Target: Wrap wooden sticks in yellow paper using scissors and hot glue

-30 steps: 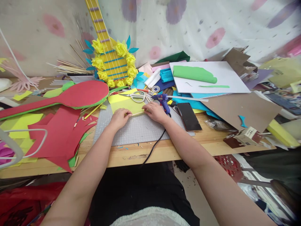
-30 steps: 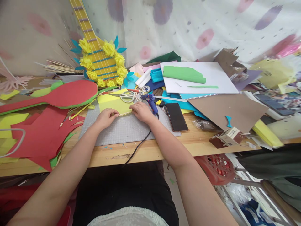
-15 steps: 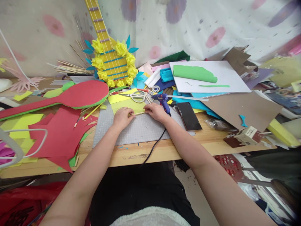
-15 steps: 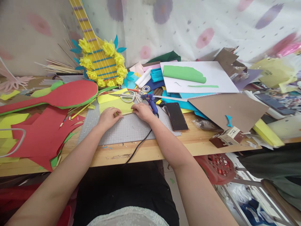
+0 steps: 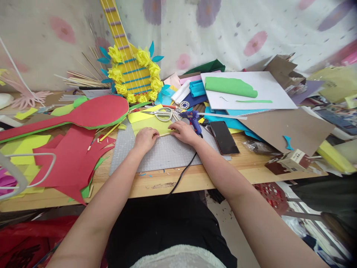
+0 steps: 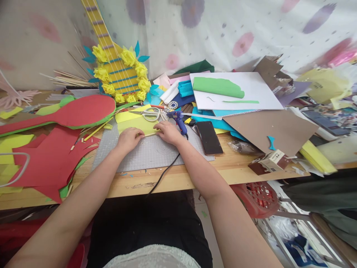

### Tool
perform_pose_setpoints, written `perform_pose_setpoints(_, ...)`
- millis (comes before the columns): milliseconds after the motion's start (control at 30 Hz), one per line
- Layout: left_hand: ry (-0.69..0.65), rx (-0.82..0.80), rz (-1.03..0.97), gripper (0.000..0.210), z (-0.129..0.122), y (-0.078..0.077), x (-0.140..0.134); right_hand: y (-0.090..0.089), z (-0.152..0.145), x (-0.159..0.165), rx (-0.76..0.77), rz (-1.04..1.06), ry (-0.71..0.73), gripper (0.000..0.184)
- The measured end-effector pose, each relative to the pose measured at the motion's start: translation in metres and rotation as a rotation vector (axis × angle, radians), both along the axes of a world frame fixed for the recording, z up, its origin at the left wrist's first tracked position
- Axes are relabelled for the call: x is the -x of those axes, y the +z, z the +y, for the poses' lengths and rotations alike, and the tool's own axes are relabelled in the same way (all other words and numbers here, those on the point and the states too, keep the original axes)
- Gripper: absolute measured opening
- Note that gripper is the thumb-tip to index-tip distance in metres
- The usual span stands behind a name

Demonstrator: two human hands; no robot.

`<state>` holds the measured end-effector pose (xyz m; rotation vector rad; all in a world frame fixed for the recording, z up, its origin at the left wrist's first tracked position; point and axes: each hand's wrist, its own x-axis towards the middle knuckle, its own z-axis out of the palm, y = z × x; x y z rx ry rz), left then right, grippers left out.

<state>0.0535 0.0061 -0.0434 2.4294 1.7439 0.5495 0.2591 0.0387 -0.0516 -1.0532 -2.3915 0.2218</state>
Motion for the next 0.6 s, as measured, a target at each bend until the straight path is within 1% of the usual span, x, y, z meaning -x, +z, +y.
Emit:
perform_pose_setpoints(67, 0.002, 0.027, -0.01, 0.013, 0.001, 0.001, 0.0, -0.001, 0.001, 0.002, -0.002, -0.011, 0.002, 0.018)
perform_pose_setpoints(233, 0.029, 0.105, -0.022, 0.013, 0.004, 0.006, 0.0, -0.005, 0.006, 0.007, 0.041, -0.008, -0.046, 0.017)
perform_pose_setpoints(333, 0.053, 0.154, -0.024, 0.014, 0.006, 0.01, 0.0, -0.005, 0.007, 0.008, 0.043, -0.02, -0.052, 0.017)
perform_pose_setpoints(433, 0.064, 0.203, -0.026, 0.022, 0.008, 0.017, -0.002, -0.002, 0.006, 0.009, 0.039, -0.048, -0.055, 0.016)
perform_pose_setpoints(533, 0.032, 0.175, -0.04, 0.034, 0.009, 0.026, -0.004, 0.001, 0.006, 0.009, 0.048, -0.061, -0.058, 0.014)
perform_pose_setpoints(600, 0.017, 0.086, -0.057, 0.029, 0.006, 0.029, -0.008, 0.002, 0.006, 0.01, 0.061, -0.052, -0.058, 0.013)
